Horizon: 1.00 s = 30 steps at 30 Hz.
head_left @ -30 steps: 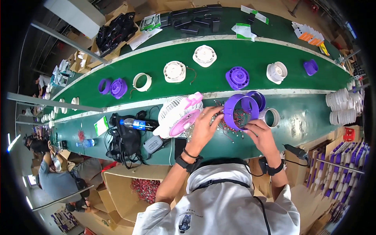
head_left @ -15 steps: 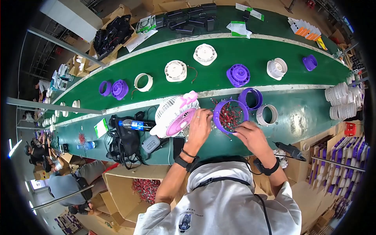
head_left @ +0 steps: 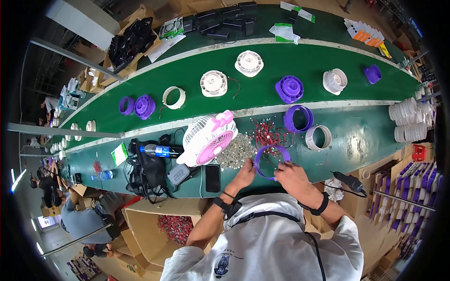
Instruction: Assembling small electronic wires and plastic housing on a factory assembly line.
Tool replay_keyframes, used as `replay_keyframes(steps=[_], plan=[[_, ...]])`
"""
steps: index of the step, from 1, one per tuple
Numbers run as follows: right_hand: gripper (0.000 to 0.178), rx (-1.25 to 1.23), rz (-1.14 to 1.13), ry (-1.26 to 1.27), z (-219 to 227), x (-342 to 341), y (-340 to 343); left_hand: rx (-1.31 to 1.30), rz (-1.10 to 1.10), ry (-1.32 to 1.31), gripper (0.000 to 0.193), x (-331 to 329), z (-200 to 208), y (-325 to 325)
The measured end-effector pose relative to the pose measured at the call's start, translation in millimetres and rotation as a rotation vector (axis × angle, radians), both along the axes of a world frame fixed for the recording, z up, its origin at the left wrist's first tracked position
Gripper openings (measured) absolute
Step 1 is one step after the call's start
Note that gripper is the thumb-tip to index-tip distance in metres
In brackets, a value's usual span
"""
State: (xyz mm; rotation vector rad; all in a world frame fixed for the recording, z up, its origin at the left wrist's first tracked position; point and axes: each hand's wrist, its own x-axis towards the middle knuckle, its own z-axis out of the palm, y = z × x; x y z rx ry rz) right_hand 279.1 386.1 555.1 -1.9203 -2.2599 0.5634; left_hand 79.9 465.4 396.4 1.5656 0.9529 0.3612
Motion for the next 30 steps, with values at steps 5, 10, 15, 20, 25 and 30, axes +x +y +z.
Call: replay_keyframes(steps=[5,10,15,20,25,30], plan=[[0.006,-0.026,0.041,0.014,2.7,-6.6,1.3,-0.279,-0.085,-0.032,0.019,-14.1,-0.8,7.8],[0.007,-0.024,0.093,-0.026,9.4,-10.7,8.4,-0.956,0.066,-0.136,0.028,-24.7,-3.8,20.9],[0.005,-0.027,-0.175,-0.031,10.7,23.0,34.2,-0.677,0.132,-0.014,0.029,-31.5,-18.3,30.2],[0.012,0.388,-0.511,0.177,-27.0,106.5,118.9,0.558,0.149,0.318,0.028,-46.0,-23.7,31.2],[0.012,0.542,-0.695,0.147,-107.4,214.8,177.7,0.162,0.014,0.156,0.028,-34.0,99.5,45.7],[0.013,0.297,-0.738,0.061,-158.1,253.7,194.7,0.454,0.369,0.119,0.018,-47.9,205.7,70.4]])
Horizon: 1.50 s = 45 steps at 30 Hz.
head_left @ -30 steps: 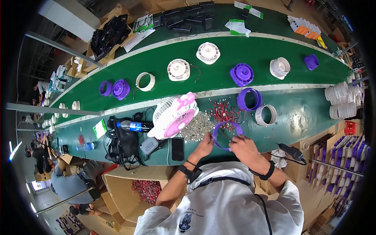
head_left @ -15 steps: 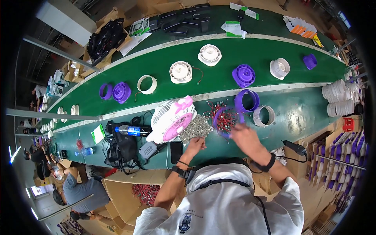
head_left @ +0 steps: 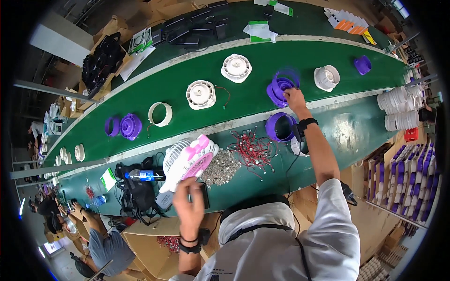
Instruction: Assembling small electronic wires and plastic housing on a factory assembly line.
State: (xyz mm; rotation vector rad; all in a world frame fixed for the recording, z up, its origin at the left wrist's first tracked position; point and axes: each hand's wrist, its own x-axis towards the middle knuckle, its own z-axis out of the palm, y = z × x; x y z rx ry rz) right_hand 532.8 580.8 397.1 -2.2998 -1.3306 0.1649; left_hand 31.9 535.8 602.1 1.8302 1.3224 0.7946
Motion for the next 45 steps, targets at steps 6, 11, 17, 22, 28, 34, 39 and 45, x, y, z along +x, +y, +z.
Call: replay_keyframes(steps=[6,11,17,22,28,34,39,45], plan=[[0.016,-0.075,0.019,0.031,-21.4,11.4,-6.5,0.176,0.265,0.126,0.016,-10.3,-12.9,65.1],[0.016,-0.063,0.034,0.008,-22.6,19.9,-14.8,0.152,0.109,0.301,0.02,-3.2,-56.6,77.3],[0.015,0.027,0.017,-0.052,-35.9,26.1,-26.3,0.288,0.071,0.403,0.021,3.5,-65.7,79.1],[0.017,-0.071,0.016,-0.005,-36.6,35.0,-29.4,0.308,0.067,0.411,0.021,2.2,-70.8,80.0],[0.015,-0.03,-0.017,-0.026,-35.1,44.4,-27.5,0.231,0.026,0.422,0.022,-6.4,-75.0,88.2],[0.016,-0.051,-0.051,0.012,-35.9,51.5,-29.5,0.275,0.069,0.469,0.025,-0.1,-81.9,88.4],[0.018,-0.085,-0.061,0.039,-41.2,66.2,-24.8,0.331,0.11,0.464,0.023,5.8,-81.4,86.9],[0.023,-0.155,-0.123,-0.066,-50.4,79.6,-12.7,0.338,0.124,0.462,0.023,8.4,-85.9,87.2]])
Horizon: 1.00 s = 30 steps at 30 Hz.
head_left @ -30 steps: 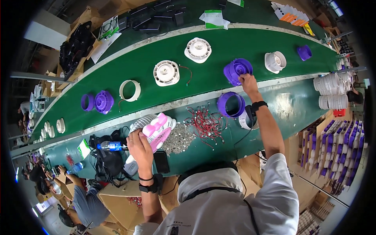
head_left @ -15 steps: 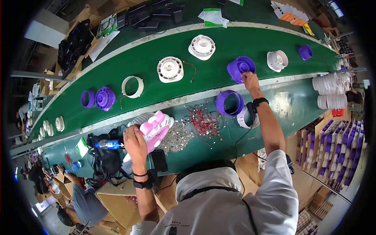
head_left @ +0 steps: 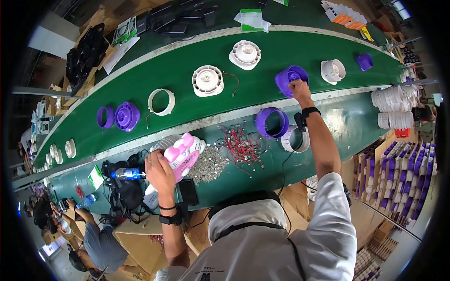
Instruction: Assembling small electronic wires and plastic housing on a factory assembly line.
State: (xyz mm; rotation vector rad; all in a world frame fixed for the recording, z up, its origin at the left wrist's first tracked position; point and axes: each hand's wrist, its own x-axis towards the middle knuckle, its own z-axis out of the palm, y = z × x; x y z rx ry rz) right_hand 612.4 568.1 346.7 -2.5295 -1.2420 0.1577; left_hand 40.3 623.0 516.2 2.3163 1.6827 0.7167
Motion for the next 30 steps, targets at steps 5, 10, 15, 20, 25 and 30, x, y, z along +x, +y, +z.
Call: replay_keyframes(steps=[5,10,15,20,25,30], plan=[[0.027,-0.119,-0.113,0.044,8.0,-1.9,6.3,0.009,-0.01,0.008,0.022,-1.8,-3.6,-0.9],[0.032,-0.1,-0.194,0.036,35.7,-20.8,3.7,0.006,-0.018,0.012,0.022,-2.5,-4.9,-0.4],[0.026,0.46,-0.279,0.125,73.8,-62.7,-47.5,0.013,0.002,0.02,0.023,-2.3,-5.8,-1.6],[0.024,-0.031,-0.25,0.135,50.3,-147.7,-165.2,0.025,-0.01,0.027,0.023,-0.5,-10.1,-2.1],[0.023,-0.244,-0.037,-0.038,23.6,-180.4,-210.9,0.027,-0.026,0.024,0.023,1.8,-8.0,-1.9],[0.016,0.131,-0.068,-0.123,76.9,-170.4,-172.9,0.04,-0.012,0.031,0.023,-1.5,-12.0,-6.1]])
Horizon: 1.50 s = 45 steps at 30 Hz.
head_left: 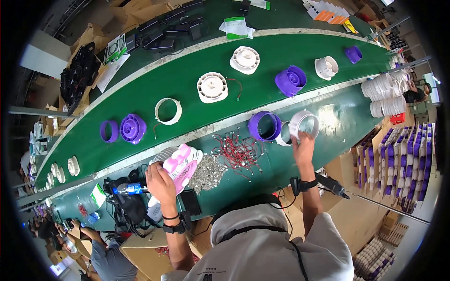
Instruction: Assembling small electronic wires and plastic housing on a factory assembly line.
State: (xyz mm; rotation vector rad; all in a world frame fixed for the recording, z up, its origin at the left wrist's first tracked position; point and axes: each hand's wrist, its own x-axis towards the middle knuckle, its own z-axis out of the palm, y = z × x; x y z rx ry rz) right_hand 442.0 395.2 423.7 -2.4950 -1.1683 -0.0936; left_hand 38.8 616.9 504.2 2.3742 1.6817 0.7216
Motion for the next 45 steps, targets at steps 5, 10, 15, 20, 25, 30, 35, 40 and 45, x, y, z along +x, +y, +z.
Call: replay_keyframes(steps=[5,10,15,20,25,30,35,40,45], plan=[[0.014,0.191,0.147,0.08,44.3,51.6,113.9,0.007,0.019,0.008,0.022,0.9,-7.4,-1.6],[0.016,0.179,0.383,-0.079,10.5,124.2,256.6,-0.018,0.036,-0.021,0.022,4.7,-3.1,-1.5],[0.026,-0.044,0.508,-0.027,-40.7,154.9,330.4,-0.067,0.059,-0.031,0.024,-1.0,-3.6,-4.4],[0.042,-0.141,0.527,0.034,-84.7,162.0,336.3,-0.065,0.117,-0.059,0.026,-0.4,-8.3,-6.8],[0.039,-0.053,0.558,-0.066,-88.8,171.4,338.4,-0.083,0.153,-0.032,0.029,-1.2,-15.7,-8.8],[0.035,-0.22,0.503,-0.009,-83.6,183.5,346.2,-0.085,0.155,-0.039,0.03,1.1,-15.6,-9.4],[0.036,-0.262,0.51,-0.047,-95.4,202.1,344.3,-0.086,0.156,-0.049,0.03,2.1,-14.6,-10.0],[0.039,-0.223,0.488,-0.01,-98.9,204.1,347.0,-0.081,0.161,-0.047,0.028,-2.3,-17.1,-10.9],[0.046,0.189,0.334,-0.166,-32.3,149.4,346.5,-0.061,0.128,-0.048,0.02,-3.7,-20.5,-8.4]])
